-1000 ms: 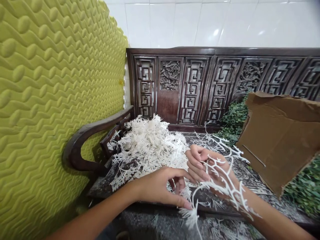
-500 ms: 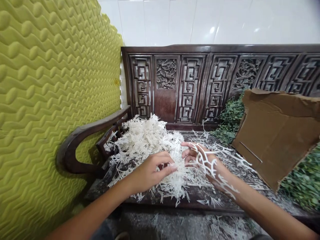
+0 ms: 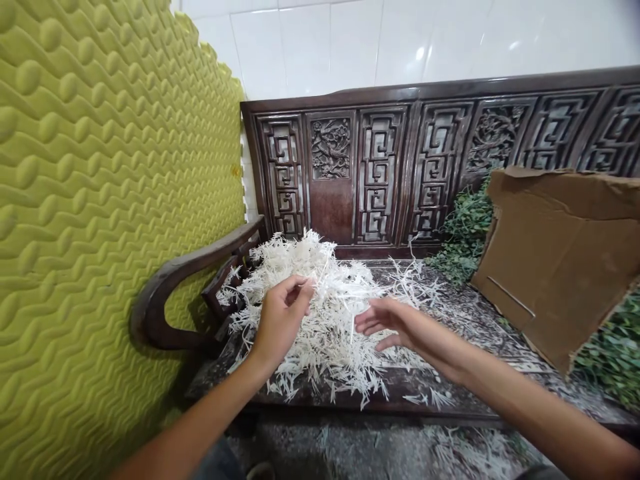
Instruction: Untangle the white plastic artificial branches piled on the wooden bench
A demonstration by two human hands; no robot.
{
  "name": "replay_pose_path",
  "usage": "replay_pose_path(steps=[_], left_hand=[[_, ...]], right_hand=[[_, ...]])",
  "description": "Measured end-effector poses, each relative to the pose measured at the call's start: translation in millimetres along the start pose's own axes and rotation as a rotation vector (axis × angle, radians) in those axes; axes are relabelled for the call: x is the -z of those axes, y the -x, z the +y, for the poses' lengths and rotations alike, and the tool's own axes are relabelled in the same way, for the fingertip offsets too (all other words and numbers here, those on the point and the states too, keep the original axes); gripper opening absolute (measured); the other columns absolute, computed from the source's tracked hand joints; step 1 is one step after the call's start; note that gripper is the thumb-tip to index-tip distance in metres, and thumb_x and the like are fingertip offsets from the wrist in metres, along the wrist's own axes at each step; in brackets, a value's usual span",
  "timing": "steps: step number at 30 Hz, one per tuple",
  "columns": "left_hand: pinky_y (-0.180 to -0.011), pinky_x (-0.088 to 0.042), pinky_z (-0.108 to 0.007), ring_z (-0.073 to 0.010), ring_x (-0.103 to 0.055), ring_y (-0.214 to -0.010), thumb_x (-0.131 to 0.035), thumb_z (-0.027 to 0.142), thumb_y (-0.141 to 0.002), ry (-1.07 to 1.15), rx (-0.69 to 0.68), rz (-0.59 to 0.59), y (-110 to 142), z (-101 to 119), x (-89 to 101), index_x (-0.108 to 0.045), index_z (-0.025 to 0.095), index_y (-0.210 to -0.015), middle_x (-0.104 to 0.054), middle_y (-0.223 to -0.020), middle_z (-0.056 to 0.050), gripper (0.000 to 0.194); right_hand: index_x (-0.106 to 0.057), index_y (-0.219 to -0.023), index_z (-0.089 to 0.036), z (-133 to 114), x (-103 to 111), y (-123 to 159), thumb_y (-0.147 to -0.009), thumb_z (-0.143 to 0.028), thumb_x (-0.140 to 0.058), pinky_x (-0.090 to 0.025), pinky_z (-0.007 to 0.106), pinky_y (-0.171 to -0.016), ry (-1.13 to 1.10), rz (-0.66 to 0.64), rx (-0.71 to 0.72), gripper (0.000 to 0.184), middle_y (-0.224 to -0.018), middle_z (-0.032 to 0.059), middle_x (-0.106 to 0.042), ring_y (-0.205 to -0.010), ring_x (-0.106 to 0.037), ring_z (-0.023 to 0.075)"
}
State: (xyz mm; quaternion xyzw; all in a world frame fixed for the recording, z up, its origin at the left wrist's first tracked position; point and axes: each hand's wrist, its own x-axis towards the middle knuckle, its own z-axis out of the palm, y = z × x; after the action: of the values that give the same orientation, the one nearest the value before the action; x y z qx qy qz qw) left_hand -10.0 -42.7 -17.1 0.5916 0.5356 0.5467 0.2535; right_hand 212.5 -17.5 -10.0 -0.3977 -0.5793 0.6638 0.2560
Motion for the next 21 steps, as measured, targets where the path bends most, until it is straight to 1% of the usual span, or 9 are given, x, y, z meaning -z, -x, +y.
replay_pose_path(steps=[2,5,6,8,11,13,16,19,21], left_hand=[[-0.058,-0.039,-0.023,-0.0109,-0.049,-0.059,-0.053,0.037,-0.088,-0.038,-0.02,-0.039,2.7,3.9,-3.4,-0.058,0.018,-0.079,-0.051,-0.063,0.003,0.022],[-0.062,-0.042,-0.024,-0.0122,-0.054,-0.066,-0.055,0.034,-0.088,-0.088,-0.067,-0.137,7.2,9.8,-7.8,-0.06,0.018,-0.084,-0.059,-0.072,0.001,0.018],[-0.065,-0.043,-0.025,-0.0129,-0.056,-0.069,-0.055,0.032,-0.088,-0.102,-0.091,-0.186,8.9,11.3,-9.0,-0.061,0.018,-0.085,-0.062,-0.075,0.0,0.016],[-0.07,-0.044,-0.027,-0.0143,-0.058,-0.074,-0.055,0.029,-0.088,-0.115,-0.143,-0.313,12.6,13.3,-11.3,-0.063,0.018,-0.087,-0.065,-0.08,-0.001,0.014],[-0.074,-0.045,-0.029,-0.0157,-0.059,-0.079,-0.05,0.029,-0.091,-0.082,-0.166,-0.494,18.0,14.7,-14.7,-0.066,0.019,-0.09,-0.067,-0.084,-0.002,0.019],[-0.073,-0.044,-0.03,-0.0158,-0.058,-0.078,-0.047,0.032,-0.093,-0.059,-0.126,-0.555,20.5,15.0,-16.6,-0.066,0.019,-0.089,-0.066,-0.081,-0.002,0.024],[-0.068,-0.043,-0.028,-0.0142,-0.054,-0.07,-0.046,0.033,-0.093,-0.009,-0.067,-0.577,20.9,14.6,-18.1,-0.064,0.017,-0.083,-0.06,-0.073,-0.001,0.026],[-0.067,-0.041,-0.026,-0.0135,-0.052,-0.071,-0.046,0.031,-0.093,0.05,-0.055,-0.546,18.1,11.7,-18.3,-0.063,0.017,-0.082,-0.059,-0.074,-0.001,0.025],[-0.067,-0.04,-0.026,-0.0137,-0.051,-0.071,-0.046,0.032,-0.092,0.052,-0.057,-0.51,16.2,8.8,-18.4,-0.063,0.017,-0.081,-0.058,-0.073,-0.001,0.025]], right_hand=[[-0.064,-0.106,-0.019,-3.0,-6.9,5.7,-0.084,-0.027,-0.053,-0.048,0.042,-0.088,-0.014,-0.099,0.012,0.026,-0.112,0.0102,-0.063,-0.109,-0.055,0.026],[-0.051,-0.125,-0.02,-6.5,-16.4,11.0,-0.072,-0.015,-0.063,-0.049,0.041,-0.089,-0.074,-0.136,-0.004,0.054,-0.119,0.0094,-0.059,-0.109,-0.055,0.0249],[-0.048,-0.128,-0.02,-7.1,-18.8,11.6,-0.072,-0.018,-0.066,-0.049,0.041,-0.088,-0.095,-0.121,-0.005,0.059,-0.121,0.0099,-0.057,-0.109,-0.055,0.025],[-0.048,-0.126,-0.02,-7.3,-21.5,10.8,-0.076,-0.028,-0.068,-0.05,0.041,-0.086,-0.103,-0.07,0.019,0.055,-0.12,0.0103,-0.057,-0.107,-0.057,0.0251],[-0.056,-0.113,-0.022,-5.1,-20.1,5.7,-0.078,-0.037,-0.068,-0.051,0.038,-0.077,0.032,0.068,0.07,0.04,-0.096,0.0068,-0.066,-0.093,-0.062,0.0242],[-0.062,-0.098,-0.023,-3.0,-17.3,2.2,-0.079,-0.042,-0.066,-0.05,0.037,-0.072,0.165,0.12,0.128,0.027,-0.082,0.0055,-0.067,-0.084,-0.062,0.024],[-0.063,-0.08,-0.021,-0.5,-14.9,0.0,-0.084,-0.047,-0.059,-0.051,0.036,-0.067,0.241,0.092,0.222,0.026,-0.082,0.0079,-0.066,-0.082,-0.062,0.0244],[-0.062,-0.088,-0.021,1.1,-16.4,1.7,-0.083,-0.05,-0.059,-0.051,0.032,-0.058,0.203,0.104,0.215,0.029,-0.084,0.0074,-0.063,-0.075,-0.061,0.0217],[-0.06,-0.092,-0.022,2.2,-18.0,3.4,-0.083,-0.053,-0.058,-0.05,0.031,-0.056,0.217,0.12,0.19,0.033,-0.078,0.0044,-0.06,-0.064,-0.06,0.0179]])
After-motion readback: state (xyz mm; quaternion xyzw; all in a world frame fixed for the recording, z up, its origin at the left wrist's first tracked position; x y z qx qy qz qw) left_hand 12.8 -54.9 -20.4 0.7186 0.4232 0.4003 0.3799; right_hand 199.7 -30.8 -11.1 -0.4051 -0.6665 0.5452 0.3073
